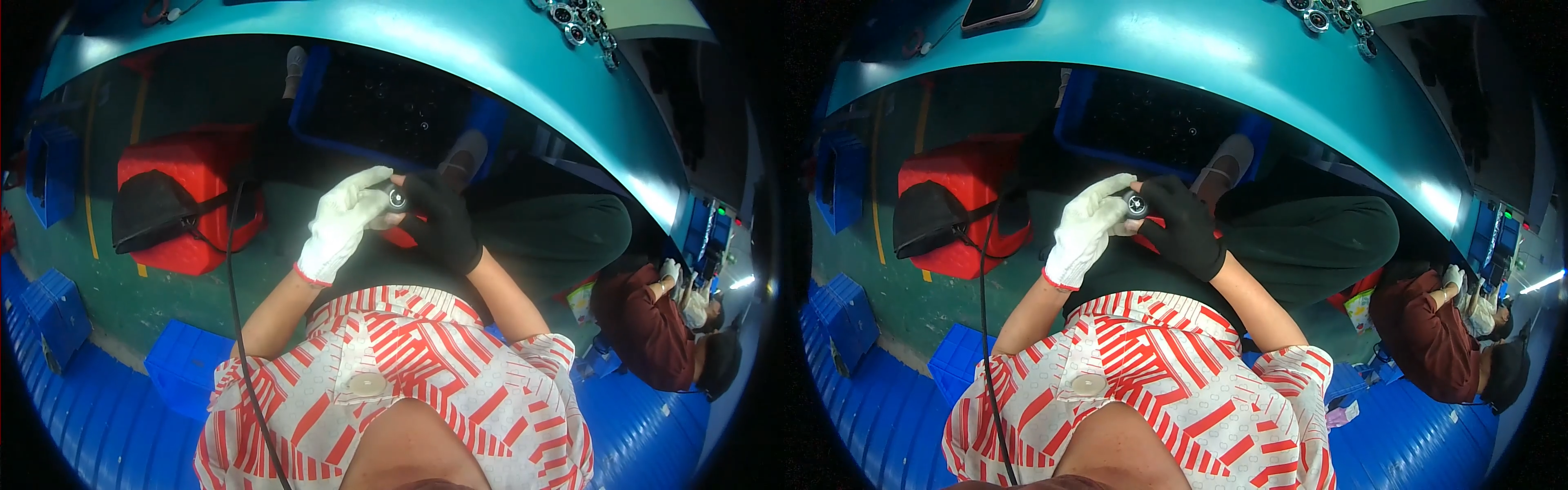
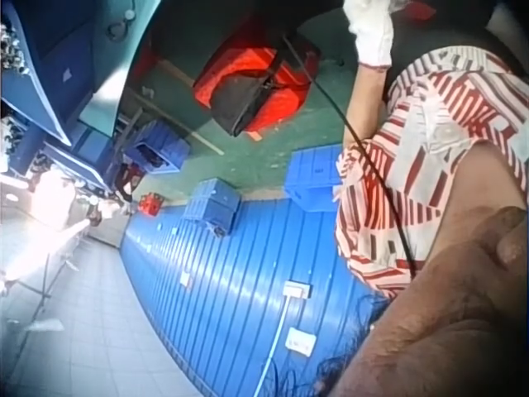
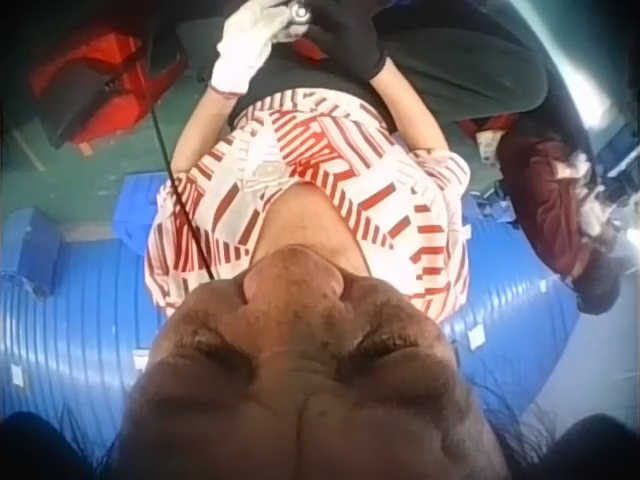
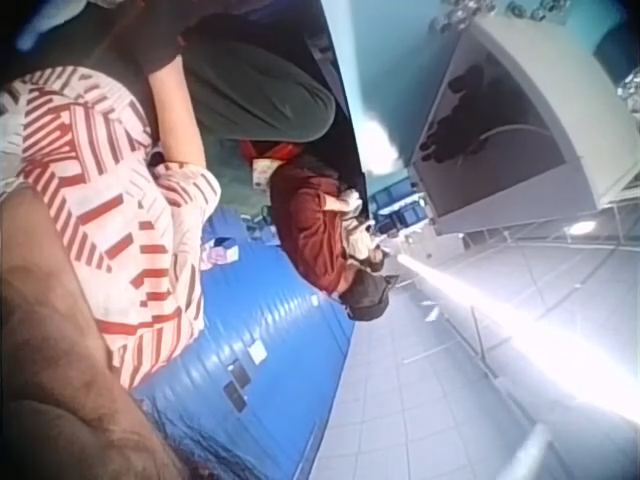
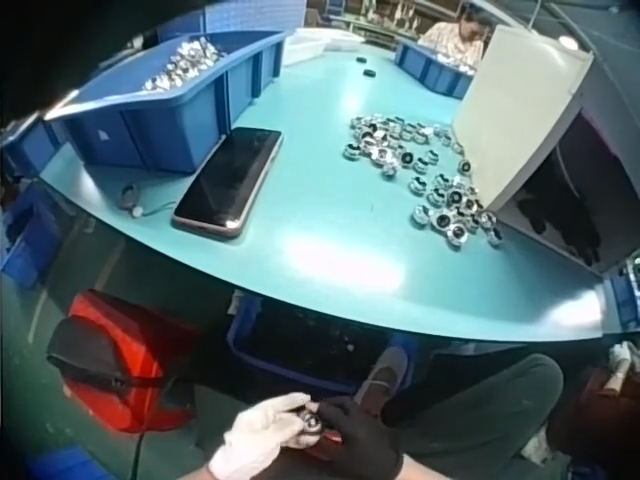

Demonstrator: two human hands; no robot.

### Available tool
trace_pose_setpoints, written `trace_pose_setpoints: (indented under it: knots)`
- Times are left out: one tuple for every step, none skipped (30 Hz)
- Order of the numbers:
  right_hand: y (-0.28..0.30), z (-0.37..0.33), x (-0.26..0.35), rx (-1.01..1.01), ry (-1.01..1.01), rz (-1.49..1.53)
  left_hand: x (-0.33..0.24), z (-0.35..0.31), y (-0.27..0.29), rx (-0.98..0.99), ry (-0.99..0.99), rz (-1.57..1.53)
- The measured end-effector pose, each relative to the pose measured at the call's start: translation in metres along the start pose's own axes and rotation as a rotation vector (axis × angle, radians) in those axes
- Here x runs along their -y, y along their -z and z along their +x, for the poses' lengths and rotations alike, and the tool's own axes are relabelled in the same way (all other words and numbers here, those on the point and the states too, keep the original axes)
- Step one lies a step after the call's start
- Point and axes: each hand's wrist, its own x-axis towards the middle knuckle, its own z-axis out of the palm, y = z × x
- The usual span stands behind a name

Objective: The recorder is assembling and inspecting individual fidget spinners at a factory workstation.

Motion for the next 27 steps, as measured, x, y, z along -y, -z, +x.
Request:
trace_pose_setpoints:
  knots:
    - [-0.001,-0.001,-0.001,-0.034,-0.043,0.124,0.0,0.0,0.001,0.001,0.0,0.001]
    - [-0.001,-0.002,-0.003,-0.035,-0.043,0.123,-0.002,-0.001,0.004,-0.04,-0.046,0.049]
    - [-0.002,-0.002,-0.004,0.006,-0.299,0.436,-0.002,-0.002,0.006,-0.084,-0.093,0.097]
    - [-0.002,-0.003,-0.005,0.05,-0.557,0.747,-0.002,-0.003,0.006,-0.084,-0.094,0.097]
    - [0.005,-0.002,-0.006,0.152,-0.575,0.899,-0.002,-0.003,0.007,-0.051,-0.128,0.102]
    - [0.001,-0.003,-0.008,0.152,-0.574,0.9,-0.002,-0.003,0.007,-0.016,-0.162,0.108]
    - [-0.007,-0.006,-0.013,0.084,-0.578,0.91,-0.004,-0.004,0.007,0.1,-0.126,0.162]
    - [-0.011,-0.008,-0.015,0.016,-0.581,0.919,-0.005,-0.006,0.002,0.075,-0.108,0.192]
    - [-0.011,-0.008,-0.014,0.016,-0.583,0.92,-0.005,-0.008,-0.001,0.048,-0.088,0.22]
    - [-0.01,-0.007,-0.012,0.014,-0.58,0.85,-0.006,-0.009,-0.002,0.056,-0.064,0.145]
    - [-0.009,-0.006,-0.011,0.012,-0.576,0.781,-0.005,-0.007,-0.001,0.056,-0.061,0.144]
    - [-0.007,-0.005,-0.009,0.013,-0.575,0.781,-0.004,-0.007,0.0,0.054,-0.048,0.1]
    - [-0.006,-0.004,-0.008,0.019,-0.54,0.767,-0.003,-0.006,0.001,0.052,-0.035,0.056]
    - [-0.005,-0.003,-0.007,0.025,-0.506,0.754,-0.002,-0.006,0.001,0.052,-0.035,0.056]
    - [-0.003,-0.003,-0.005,0.024,-0.506,0.753,-0.002,-0.006,0.002,0.046,-0.036,0.058]
    - [-0.001,-0.002,-0.003,0.034,-0.513,0.748,-0.002,-0.005,0.003,0.041,-0.036,0.06]
    - [-0.001,-0.002,-0.002,0.044,-0.521,0.744,-0.001,-0.004,0.003,0.042,-0.036,0.06]
    - [-0.001,-0.002,-0.002,0.043,-0.521,0.745,0.0,-0.004,0.004,0.043,-0.039,0.058]
    - [-0.001,-0.001,-0.003,0.05,-0.512,0.752,0.0,-0.004,0.005,0.044,-0.043,0.056]
    - [-0.002,-0.001,-0.003,0.056,-0.504,0.76,0.0,-0.004,0.005,0.043,-0.042,0.056]
    - [-0.002,-0.002,-0.004,0.056,-0.504,0.76,0.0,-0.004,0.005,0.039,-0.039,0.043]
    - [-0.004,-0.002,-0.006,0.058,-0.503,0.748,0.0,-0.004,0.005,0.035,-0.036,0.03]
    - [-0.005,-0.003,-0.007,0.06,-0.502,0.735,0.0,-0.005,0.006,0.035,-0.035,0.03]
    - [-0.006,-0.004,-0.008,0.06,-0.503,0.735,0.002,-0.006,0.006,0.056,-0.053,0.046]
    - [-0.007,-0.005,-0.009,0.063,-0.536,0.702,0.002,-0.006,0.007,0.078,-0.07,0.061]
    - [-0.007,-0.006,-0.01,0.066,-0.569,0.669,0.003,-0.006,0.007,0.078,-0.07,0.06]
    - [-0.008,-0.006,-0.009,0.066,-0.569,0.668,0.003,-0.006,0.007,0.063,-0.057,0.135]
